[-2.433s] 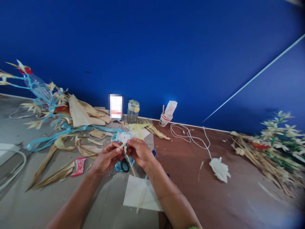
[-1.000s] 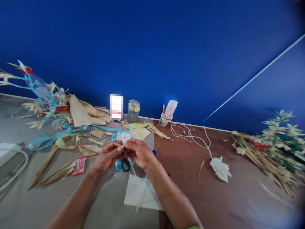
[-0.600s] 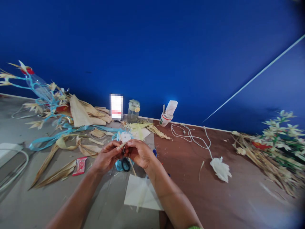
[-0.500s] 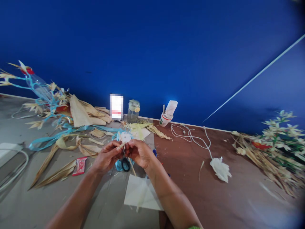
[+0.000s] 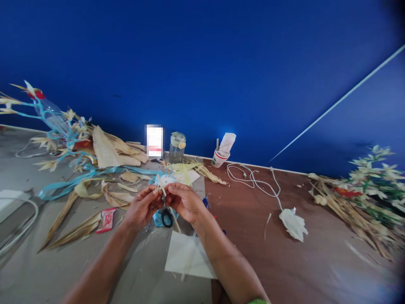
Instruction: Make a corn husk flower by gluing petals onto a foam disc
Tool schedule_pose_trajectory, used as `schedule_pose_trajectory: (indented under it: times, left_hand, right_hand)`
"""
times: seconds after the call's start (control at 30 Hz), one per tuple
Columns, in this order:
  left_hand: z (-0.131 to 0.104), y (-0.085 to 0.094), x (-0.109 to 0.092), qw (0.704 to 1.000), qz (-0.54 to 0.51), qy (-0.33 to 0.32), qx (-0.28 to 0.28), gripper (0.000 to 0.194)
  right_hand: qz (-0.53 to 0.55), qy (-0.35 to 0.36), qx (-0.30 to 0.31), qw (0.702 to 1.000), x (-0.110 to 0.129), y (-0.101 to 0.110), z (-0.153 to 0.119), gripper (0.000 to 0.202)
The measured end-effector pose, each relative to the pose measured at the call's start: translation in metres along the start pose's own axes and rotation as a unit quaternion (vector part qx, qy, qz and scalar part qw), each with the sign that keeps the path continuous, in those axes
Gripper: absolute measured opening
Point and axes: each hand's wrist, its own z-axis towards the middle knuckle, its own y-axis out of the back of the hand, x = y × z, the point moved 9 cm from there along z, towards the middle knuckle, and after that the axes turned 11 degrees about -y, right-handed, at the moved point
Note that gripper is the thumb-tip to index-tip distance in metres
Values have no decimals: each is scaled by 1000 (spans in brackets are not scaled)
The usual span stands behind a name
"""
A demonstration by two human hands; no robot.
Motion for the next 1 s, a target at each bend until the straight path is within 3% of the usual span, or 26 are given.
schedule_pose_trajectory:
  times: [0.2, 0.63, 1.0]
  left_hand:
    - [1, 10, 2, 998, 14, 5, -54, 27]
    - [3, 3, -2, 999, 18, -21, -18, 19]
    - [10, 15, -6, 995, 28, -74, -53, 17]
  right_hand:
    - [3, -14, -16, 1000, -4, 6, 3, 16]
    - [6, -37, -22, 999, -11, 7, 6, 11]
    - [-43, -38, -63, 996, -17, 12, 10, 16]
